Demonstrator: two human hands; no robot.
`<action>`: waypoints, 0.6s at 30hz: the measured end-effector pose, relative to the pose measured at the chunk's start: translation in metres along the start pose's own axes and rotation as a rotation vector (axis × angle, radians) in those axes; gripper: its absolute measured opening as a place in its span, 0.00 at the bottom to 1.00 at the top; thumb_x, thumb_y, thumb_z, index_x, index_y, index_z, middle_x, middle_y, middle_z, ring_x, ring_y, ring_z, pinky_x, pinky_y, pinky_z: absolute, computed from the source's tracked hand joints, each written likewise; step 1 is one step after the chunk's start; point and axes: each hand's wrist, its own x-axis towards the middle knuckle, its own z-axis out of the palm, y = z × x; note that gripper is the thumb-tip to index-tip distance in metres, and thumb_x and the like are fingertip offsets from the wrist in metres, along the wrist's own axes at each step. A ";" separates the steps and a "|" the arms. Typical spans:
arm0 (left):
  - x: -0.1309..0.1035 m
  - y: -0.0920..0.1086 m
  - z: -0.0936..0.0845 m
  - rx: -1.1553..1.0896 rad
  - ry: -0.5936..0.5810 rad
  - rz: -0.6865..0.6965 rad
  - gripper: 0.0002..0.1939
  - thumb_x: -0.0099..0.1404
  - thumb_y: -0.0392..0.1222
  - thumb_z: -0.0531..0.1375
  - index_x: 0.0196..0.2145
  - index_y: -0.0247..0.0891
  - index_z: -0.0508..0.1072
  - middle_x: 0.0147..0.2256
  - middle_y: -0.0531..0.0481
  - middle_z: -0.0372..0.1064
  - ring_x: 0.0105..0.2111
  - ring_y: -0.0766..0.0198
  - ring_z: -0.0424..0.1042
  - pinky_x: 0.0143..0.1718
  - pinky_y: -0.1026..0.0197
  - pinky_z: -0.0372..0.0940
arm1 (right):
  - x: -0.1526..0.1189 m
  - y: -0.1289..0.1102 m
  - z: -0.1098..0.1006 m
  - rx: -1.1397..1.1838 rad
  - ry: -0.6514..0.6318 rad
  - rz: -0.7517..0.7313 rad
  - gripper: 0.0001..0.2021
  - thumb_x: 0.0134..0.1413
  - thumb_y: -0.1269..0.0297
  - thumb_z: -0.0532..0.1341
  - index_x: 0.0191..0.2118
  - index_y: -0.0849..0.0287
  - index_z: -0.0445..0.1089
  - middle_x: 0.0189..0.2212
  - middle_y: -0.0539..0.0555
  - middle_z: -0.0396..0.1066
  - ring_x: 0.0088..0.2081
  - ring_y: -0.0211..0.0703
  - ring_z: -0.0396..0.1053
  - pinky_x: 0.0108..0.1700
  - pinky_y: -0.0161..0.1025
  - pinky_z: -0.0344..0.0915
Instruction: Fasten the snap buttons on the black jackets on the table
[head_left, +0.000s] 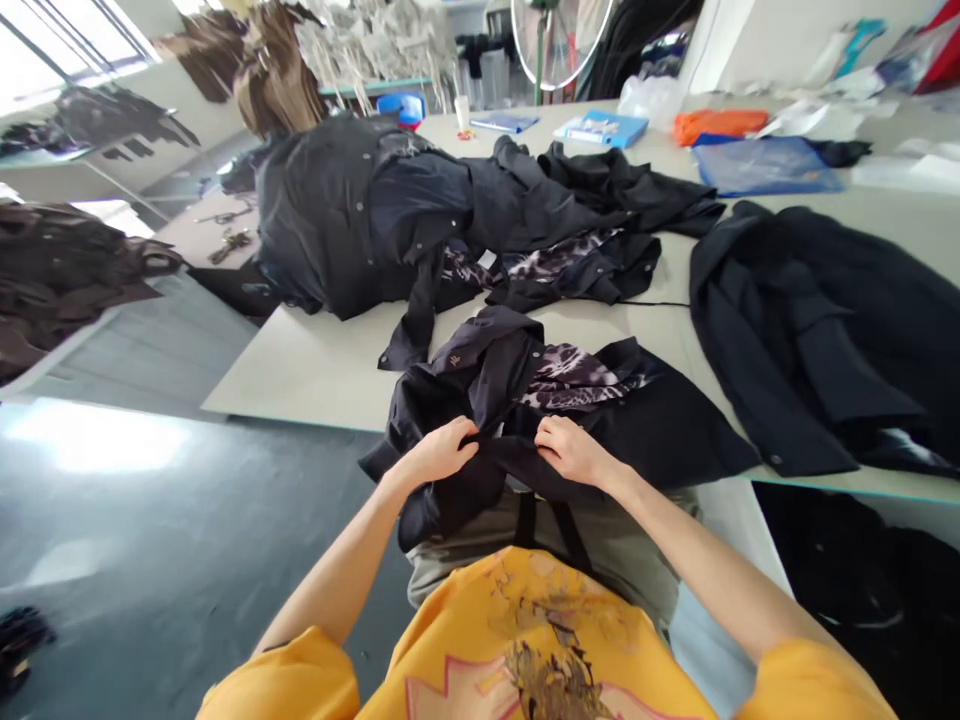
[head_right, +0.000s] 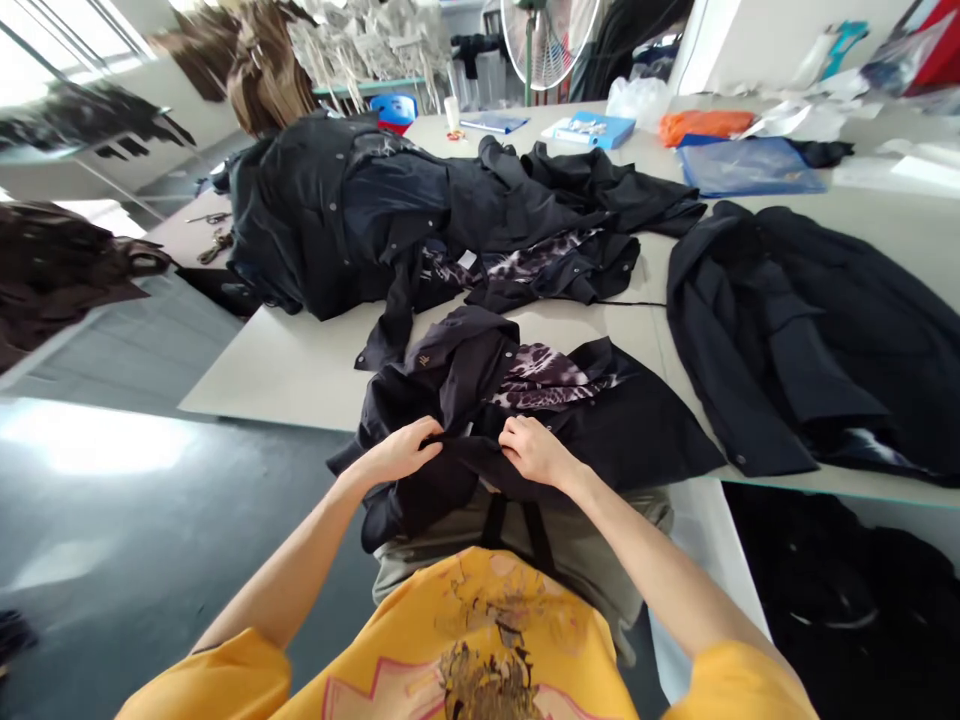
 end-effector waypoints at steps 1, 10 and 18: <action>0.008 0.009 0.000 0.022 0.060 0.021 0.05 0.66 0.39 0.56 0.39 0.39 0.70 0.38 0.49 0.70 0.37 0.61 0.71 0.43 0.58 0.66 | -0.002 -0.001 -0.003 0.007 0.041 0.007 0.07 0.65 0.70 0.56 0.37 0.60 0.72 0.35 0.55 0.68 0.38 0.45 0.65 0.43 0.42 0.62; 0.118 0.050 0.039 0.531 -0.014 -0.159 0.13 0.65 0.36 0.60 0.47 0.33 0.68 0.48 0.35 0.69 0.51 0.46 0.69 0.48 0.48 0.65 | -0.012 -0.002 -0.012 -0.099 0.231 0.093 0.12 0.70 0.63 0.53 0.40 0.59 0.72 0.31 0.55 0.67 0.36 0.47 0.63 0.41 0.43 0.62; 0.119 0.004 0.026 0.440 -0.008 -0.310 0.10 0.69 0.46 0.57 0.35 0.38 0.74 0.37 0.42 0.75 0.39 0.52 0.74 0.38 0.57 0.65 | 0.000 0.007 -0.011 0.026 0.215 0.081 0.12 0.70 0.62 0.53 0.40 0.59 0.72 0.30 0.54 0.67 0.35 0.45 0.61 0.41 0.42 0.59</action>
